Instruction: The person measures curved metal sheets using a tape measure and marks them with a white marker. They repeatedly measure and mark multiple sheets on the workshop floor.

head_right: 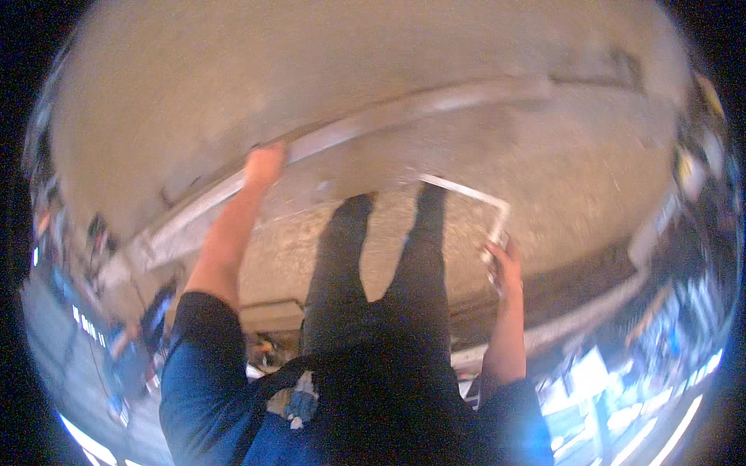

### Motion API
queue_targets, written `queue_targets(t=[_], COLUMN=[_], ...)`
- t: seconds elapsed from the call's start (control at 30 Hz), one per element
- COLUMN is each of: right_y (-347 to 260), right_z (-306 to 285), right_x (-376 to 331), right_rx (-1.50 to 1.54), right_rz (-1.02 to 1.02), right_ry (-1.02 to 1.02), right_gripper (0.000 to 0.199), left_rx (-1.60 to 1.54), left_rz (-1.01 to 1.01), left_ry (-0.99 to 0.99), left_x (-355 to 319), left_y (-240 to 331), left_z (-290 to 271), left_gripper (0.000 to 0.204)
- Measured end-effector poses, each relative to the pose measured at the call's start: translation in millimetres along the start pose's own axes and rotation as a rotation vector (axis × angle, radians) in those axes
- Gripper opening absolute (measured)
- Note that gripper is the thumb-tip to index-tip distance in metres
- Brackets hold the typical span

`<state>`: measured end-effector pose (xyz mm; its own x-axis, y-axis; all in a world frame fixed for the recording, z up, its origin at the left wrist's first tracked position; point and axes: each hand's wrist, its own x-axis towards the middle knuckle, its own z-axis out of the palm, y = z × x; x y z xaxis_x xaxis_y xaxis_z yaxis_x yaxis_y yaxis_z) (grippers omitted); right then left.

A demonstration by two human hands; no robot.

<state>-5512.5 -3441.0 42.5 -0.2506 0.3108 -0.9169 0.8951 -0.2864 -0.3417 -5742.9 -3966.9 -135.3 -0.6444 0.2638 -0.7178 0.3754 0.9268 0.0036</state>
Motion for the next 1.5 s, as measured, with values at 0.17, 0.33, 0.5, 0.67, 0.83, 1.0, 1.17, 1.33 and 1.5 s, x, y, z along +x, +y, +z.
queue_targets(t=[0.17,0.33,0.5,0.67,0.83,1.0,1.17,1.33,1.5], right_y=[-8,-16,-14,7,5,24,-2,9,4], right_z=[16,16,15,-34,-34,-46,1,-23,-75], right_x=[-13,-27,-46,-46,-66,-61,-95,-85,-103], right_rx=[0.02,0.1,0.224,0.093,0.067,-0.196,-0.047,0.128,0.163], right_rz=[-0.068,-0.147,-0.172,-0.256,-0.269,-0.388,-0.163,-0.272,-0.327], right_ry=[0.055,0.032,0.112,0.062,0.251,0.347,0.411,0.209,0.062], right_gripper=[0.049,0.038,0.036,0.035,0.026,0.03,0.033,0.036,0.042], left_rx=[-0.127,-0.108,-0.078,-0.067,-0.073,-0.102,-0.115,-0.176,-0.578], left_rz=[-0.058,0.001,0.043,0.091,0.046,-0.031,-0.151,-0.199,-0.399], left_ry=[0.064,0.045,-0.034,-0.11,-0.099,-0.069,0.218,0.174,0.119], left_x=[-7,-21,-40,-53,-62,-65,-100,-175,-226], left_y=[-8,9,14,16,-9,-34,-53,-29,40], left_z=[51,42,68,76,111,126,110,-25,-44], left_gripper=[0.019,0.019,0.023,0.022,0.024,0.024,0.039,0.07,0.036])
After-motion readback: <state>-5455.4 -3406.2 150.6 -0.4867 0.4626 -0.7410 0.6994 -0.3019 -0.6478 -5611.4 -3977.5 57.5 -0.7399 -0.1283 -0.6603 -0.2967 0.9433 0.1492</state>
